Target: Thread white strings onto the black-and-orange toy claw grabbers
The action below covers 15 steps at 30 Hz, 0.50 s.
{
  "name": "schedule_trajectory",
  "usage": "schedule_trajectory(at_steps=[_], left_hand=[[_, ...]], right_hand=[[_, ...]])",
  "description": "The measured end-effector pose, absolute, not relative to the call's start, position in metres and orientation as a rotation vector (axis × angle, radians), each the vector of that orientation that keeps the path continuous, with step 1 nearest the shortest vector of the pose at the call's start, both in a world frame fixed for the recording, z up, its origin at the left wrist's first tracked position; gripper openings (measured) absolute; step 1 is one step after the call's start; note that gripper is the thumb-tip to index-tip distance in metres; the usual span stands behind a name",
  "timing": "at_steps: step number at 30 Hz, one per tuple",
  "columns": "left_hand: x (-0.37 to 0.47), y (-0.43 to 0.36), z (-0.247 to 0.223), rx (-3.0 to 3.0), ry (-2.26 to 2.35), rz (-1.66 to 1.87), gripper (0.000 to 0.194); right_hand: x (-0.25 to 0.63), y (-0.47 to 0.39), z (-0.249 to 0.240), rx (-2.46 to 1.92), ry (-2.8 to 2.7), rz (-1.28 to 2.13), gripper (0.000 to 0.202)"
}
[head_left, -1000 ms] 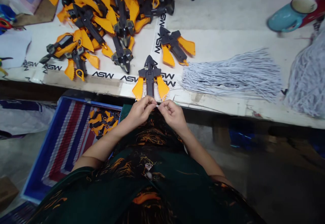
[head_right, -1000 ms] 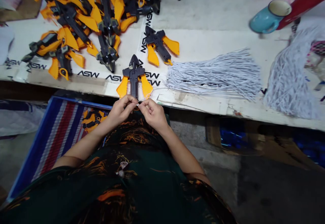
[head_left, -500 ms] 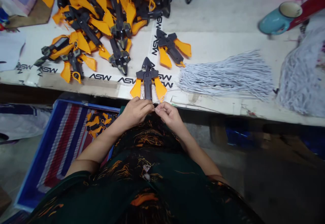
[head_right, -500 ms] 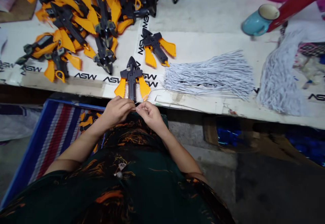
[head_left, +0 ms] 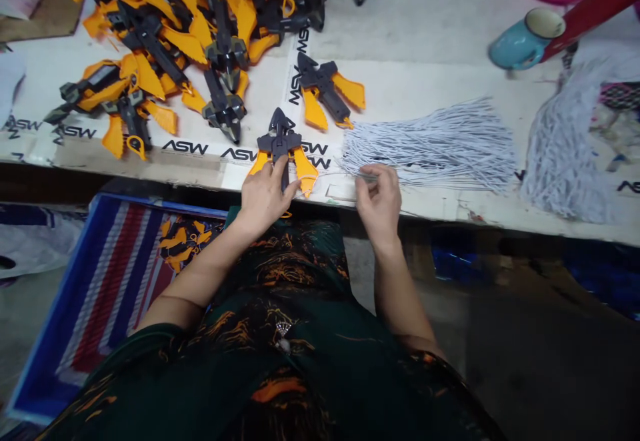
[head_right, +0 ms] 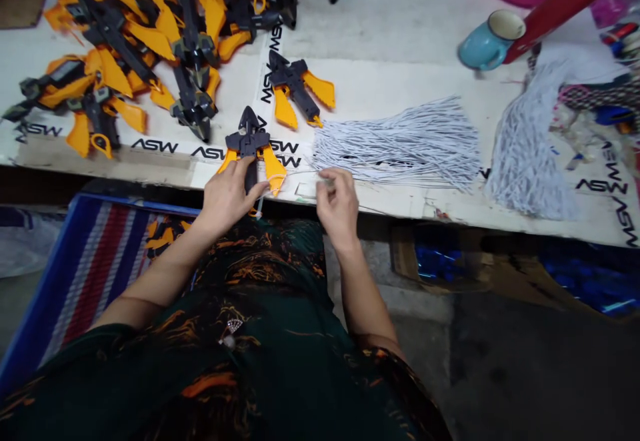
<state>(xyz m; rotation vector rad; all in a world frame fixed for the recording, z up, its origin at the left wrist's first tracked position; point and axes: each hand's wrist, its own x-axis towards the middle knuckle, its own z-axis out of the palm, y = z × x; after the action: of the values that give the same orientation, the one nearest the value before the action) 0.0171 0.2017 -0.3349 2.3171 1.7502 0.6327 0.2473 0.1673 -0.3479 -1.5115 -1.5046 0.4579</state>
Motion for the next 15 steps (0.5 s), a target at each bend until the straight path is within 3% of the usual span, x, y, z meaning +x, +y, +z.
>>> schedule_trajectory(at_steps=[6,15], left_hand=[[0.007,0.198,-0.336,2.214,1.901,0.546,0.056],[-0.124,0.106,-0.392,1.824,2.444,0.715,0.054]], right_hand=[[0.271,0.208,-0.360,-1.729,-1.619,0.158,0.014],[0.271,0.208,-0.374,-1.603,-1.524,0.120,0.015]])
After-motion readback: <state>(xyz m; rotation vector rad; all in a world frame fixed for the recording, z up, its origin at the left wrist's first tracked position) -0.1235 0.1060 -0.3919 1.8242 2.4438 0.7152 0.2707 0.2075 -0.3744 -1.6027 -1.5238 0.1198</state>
